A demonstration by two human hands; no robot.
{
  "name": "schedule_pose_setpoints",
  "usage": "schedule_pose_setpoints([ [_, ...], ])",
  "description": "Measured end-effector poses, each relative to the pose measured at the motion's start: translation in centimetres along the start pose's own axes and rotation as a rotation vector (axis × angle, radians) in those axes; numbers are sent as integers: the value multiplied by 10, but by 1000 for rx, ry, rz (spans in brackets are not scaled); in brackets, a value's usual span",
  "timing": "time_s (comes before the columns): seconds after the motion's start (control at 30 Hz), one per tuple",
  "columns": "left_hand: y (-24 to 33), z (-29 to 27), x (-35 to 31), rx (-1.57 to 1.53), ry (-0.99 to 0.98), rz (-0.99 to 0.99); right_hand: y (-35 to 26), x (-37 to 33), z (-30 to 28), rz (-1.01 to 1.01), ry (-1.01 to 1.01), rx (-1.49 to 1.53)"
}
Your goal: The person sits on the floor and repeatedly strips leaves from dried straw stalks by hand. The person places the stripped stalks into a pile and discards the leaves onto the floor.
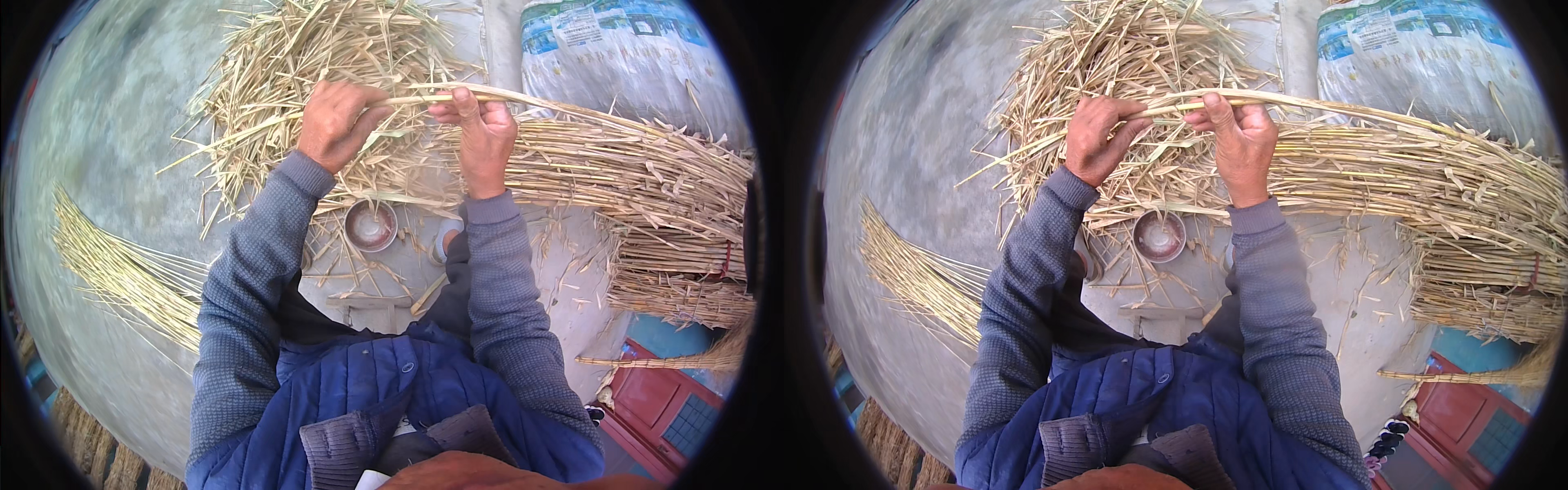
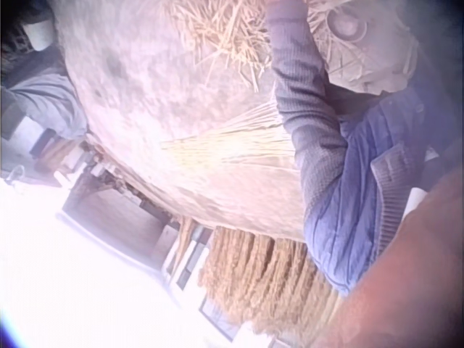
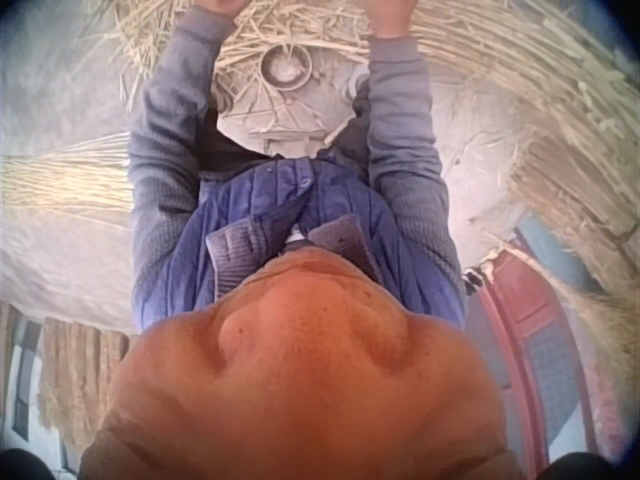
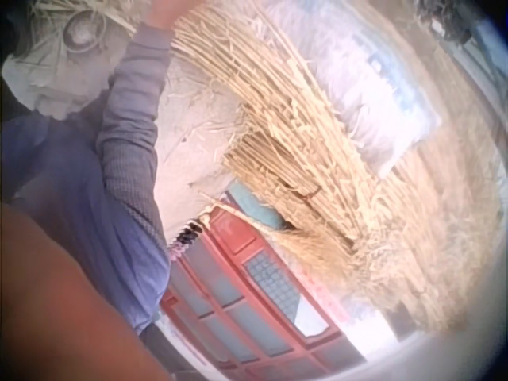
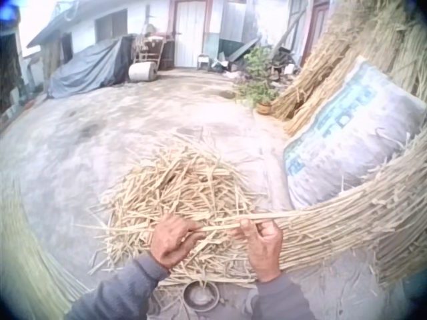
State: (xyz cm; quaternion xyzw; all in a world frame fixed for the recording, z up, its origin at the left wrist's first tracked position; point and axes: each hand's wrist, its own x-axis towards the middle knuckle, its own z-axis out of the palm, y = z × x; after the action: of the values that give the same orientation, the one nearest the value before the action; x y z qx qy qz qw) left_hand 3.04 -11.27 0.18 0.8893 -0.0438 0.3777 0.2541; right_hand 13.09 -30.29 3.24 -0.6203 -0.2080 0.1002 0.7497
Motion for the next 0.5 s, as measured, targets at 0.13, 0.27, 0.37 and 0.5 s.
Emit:
schedule_pose_setpoints([
  [0.13, 3, -4, 2, -42, 31, 19, -2, -1, 3, 20, 19, 18],
  [0.27, 5, -11, 5, -405, 208, -309, 1, 0, 2, 49, 75, 22],
  [0.37, -9, -37, 10, -808, 388, -666, 5, 3, -1, 47, 93, 24],
  [0.5, -50, -99, 7, -853, 614, -592, 7, 2, -2, 67, 115, 18],
])
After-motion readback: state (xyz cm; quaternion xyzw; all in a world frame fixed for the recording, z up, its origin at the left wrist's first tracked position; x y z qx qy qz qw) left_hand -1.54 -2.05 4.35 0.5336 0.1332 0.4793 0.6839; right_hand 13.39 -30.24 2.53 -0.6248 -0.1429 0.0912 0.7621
